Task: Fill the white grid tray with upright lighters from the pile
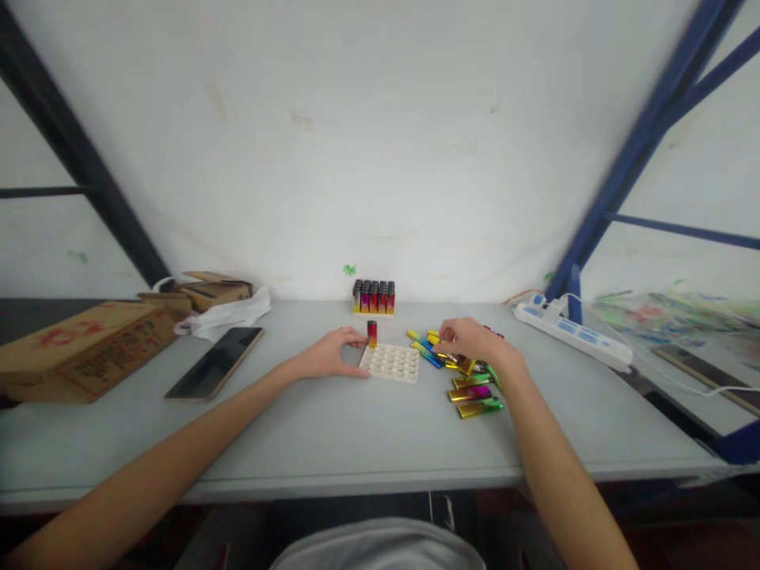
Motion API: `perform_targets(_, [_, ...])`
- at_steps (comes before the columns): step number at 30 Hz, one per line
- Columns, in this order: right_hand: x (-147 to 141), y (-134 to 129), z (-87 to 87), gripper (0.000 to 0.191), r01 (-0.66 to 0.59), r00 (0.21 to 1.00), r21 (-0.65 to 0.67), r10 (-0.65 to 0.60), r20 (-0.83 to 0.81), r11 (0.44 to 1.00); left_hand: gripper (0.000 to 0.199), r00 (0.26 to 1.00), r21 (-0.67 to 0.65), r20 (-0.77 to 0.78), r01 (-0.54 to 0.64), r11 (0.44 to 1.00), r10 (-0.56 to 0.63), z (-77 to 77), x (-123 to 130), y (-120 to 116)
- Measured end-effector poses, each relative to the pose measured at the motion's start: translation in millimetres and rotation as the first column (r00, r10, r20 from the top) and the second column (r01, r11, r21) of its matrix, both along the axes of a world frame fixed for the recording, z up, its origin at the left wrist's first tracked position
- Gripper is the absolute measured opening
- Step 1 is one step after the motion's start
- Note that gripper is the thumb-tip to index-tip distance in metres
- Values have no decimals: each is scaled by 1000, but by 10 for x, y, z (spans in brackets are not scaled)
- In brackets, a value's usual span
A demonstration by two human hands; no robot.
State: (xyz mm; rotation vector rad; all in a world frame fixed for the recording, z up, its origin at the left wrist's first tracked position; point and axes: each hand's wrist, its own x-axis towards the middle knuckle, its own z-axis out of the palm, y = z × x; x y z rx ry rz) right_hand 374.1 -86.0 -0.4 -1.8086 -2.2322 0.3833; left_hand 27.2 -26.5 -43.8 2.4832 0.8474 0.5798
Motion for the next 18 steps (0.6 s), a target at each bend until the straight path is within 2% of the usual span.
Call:
perform_targets(3, [9, 10, -49, 15, 16, 999, -32, -15, 36, 999, 74, 1000, 8, -5, 1, 1000, -1, 4, -9, 8])
perform_targets(6, [-59, 2, -38, 15, -33, 999, 45, 32, 25, 998, 73, 1000, 16, -7, 1, 1000, -1, 7, -11, 6])
perform_targets(9, [-130, -17, 21, 27, -19, 994, 154, 35, -102, 988, 74, 1000, 16, -7, 2, 1000, -2, 15, -8, -7])
perform_targets(12, [-213, -5, 52, 40, 16, 973, 177, 26, -230, 984, 73, 1000, 25, -9, 6, 1000, -6, 21, -5, -19])
perform_targets(16, [-372, 81, -32, 47, 47, 930, 288, 63, -361, 957, 73, 1000, 33, -6, 2, 999, -2, 15, -3, -18])
perform_targets(18, [-469, 122, -108, 46, 91, 874, 285, 61, -481, 954, 72, 1000, 34, -4, 5, 999, -5, 10, -3, -13])
